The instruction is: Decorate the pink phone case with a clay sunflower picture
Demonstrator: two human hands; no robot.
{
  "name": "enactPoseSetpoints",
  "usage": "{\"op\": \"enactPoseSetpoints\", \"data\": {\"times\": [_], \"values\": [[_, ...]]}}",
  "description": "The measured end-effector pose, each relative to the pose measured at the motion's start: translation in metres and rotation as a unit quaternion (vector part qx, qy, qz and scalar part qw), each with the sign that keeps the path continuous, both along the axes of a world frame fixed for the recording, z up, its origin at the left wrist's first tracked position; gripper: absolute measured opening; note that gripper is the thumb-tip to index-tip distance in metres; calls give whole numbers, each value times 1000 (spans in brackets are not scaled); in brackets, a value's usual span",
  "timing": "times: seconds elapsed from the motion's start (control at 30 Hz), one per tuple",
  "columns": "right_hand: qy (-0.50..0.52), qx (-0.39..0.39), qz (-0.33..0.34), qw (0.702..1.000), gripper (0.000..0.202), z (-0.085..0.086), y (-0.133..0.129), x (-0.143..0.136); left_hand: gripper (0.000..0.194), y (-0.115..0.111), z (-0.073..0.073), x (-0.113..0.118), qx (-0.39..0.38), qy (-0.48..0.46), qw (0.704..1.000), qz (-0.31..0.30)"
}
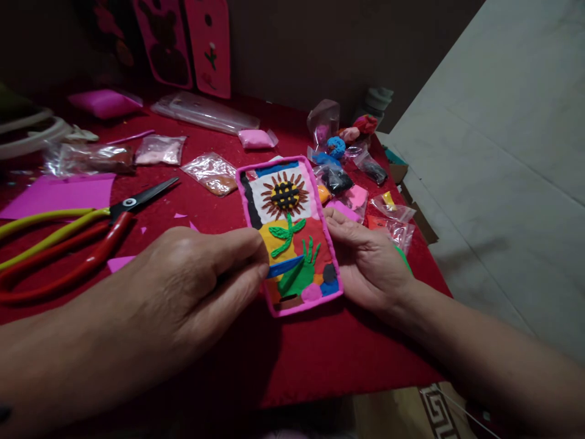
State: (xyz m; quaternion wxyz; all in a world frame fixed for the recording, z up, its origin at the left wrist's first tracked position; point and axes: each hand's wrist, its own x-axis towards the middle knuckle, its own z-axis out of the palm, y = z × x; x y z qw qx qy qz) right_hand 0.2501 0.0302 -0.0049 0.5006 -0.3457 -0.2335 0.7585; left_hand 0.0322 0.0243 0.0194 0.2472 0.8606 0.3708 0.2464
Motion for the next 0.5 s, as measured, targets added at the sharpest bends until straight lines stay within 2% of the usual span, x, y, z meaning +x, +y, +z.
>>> {"op": "enactPoseSetpoints", "data": {"times": [0.13, 0.5], "values": [[1, -13, -6, 1000, 10, 1, 0, 0, 23, 2, 0, 1, 28, 2, 999, -31], [-9, 18, 6, 1000, 11, -2, 1, 2, 24, 1, -3, -1, 56, -2, 998, -37]]}}
